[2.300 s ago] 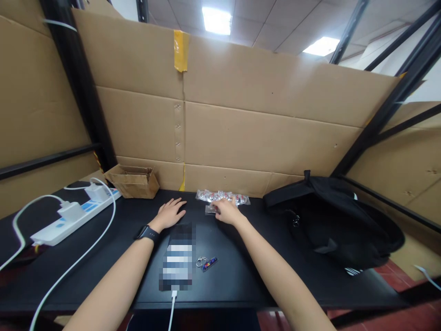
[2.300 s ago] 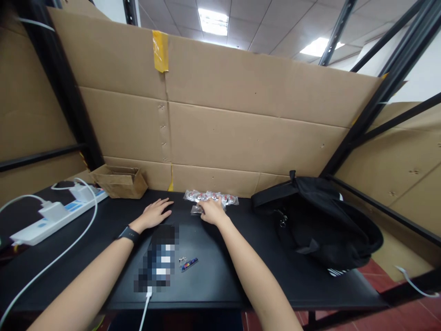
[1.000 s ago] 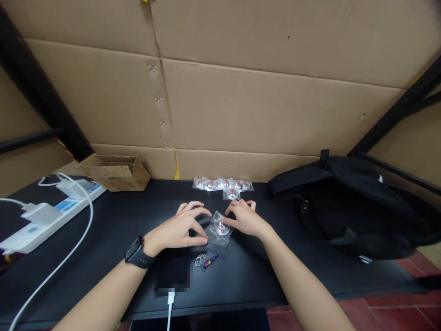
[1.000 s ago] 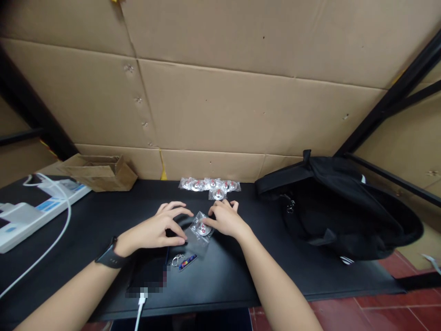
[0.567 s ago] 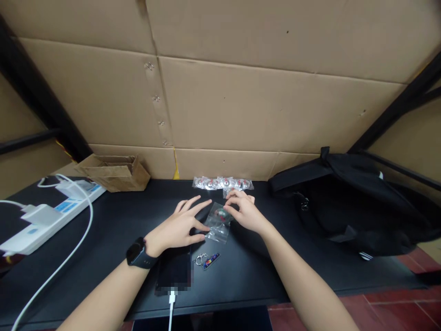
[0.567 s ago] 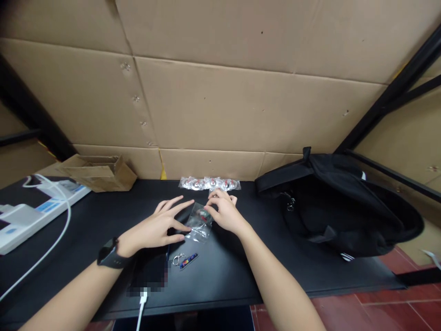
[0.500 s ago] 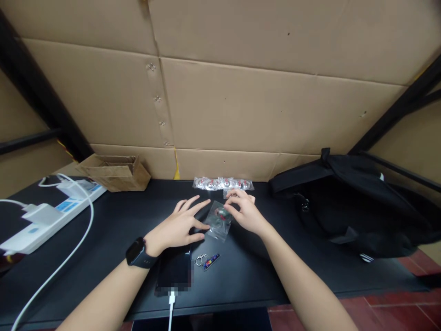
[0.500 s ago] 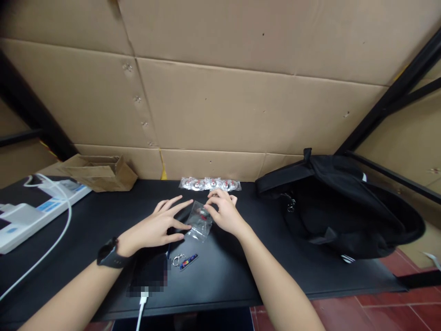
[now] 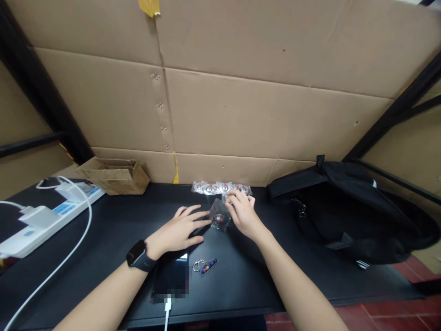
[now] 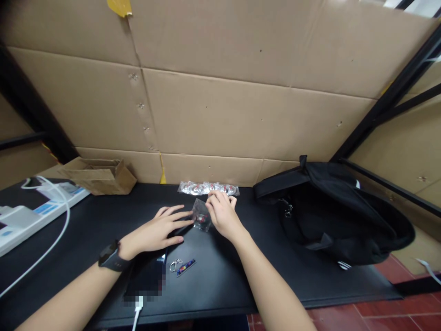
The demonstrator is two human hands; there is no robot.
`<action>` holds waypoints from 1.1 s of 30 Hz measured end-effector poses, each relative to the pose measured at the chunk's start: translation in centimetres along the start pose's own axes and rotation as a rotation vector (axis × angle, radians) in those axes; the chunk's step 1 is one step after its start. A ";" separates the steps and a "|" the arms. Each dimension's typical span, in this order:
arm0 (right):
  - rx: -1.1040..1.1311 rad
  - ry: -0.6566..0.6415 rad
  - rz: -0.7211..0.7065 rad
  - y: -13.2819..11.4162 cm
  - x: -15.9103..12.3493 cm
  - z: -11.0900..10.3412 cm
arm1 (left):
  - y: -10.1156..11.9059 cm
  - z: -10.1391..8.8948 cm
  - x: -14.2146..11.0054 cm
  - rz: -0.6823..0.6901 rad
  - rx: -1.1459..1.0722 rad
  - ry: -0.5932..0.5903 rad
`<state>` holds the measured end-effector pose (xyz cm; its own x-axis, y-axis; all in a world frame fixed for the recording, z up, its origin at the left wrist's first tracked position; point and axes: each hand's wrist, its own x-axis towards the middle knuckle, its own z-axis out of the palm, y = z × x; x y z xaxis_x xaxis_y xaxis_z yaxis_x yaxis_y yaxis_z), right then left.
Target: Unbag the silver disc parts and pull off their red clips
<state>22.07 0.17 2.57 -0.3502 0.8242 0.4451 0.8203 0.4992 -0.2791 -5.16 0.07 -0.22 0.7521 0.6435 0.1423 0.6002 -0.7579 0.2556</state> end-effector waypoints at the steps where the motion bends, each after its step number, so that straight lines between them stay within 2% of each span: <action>1: -0.011 0.009 0.000 0.1 0.0 -0.2 | 0.1 -0.1 0.1 0.010 -0.012 0.006; 8: -0.056 0.139 -0.033 1.3 0.2 -1.6 | 1.3 -0.9 0.5 0.014 -0.124 0.129; 14: 0.069 0.276 0.010 1.3 0.2 -1.8 | 1.5 -0.8 0.9 -0.044 -0.200 0.356; 17: 0.168 0.275 0.003 0.6 0.1 -1.5 | 1.8 -0.7 1.0 -0.030 -0.245 0.462; 20: 0.212 0.230 -0.031 -0.1 -0.1 -0.8 | 2.6 -1.0 0.9 0.007 -0.130 0.536; 23: 0.193 0.212 -0.052 -0.5 -0.2 0.0 | 3.5 -1.4 0.8 0.060 0.032 0.548; 28: 0.185 0.197 -0.074 -1.0 -0.2 1.1 | 4.1 -1.0 1.6 0.203 0.133 0.431; 33: 0.283 0.105 -0.020 -1.1 -0.3 1.2 | 3.3 -0.2 2.2 0.182 0.233 0.475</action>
<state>20.74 -0.24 1.69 -0.3043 0.7884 0.5346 0.6495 0.5822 -0.4890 -1.60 -1.04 1.15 0.6762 0.4362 0.5937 0.5568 -0.8303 -0.0241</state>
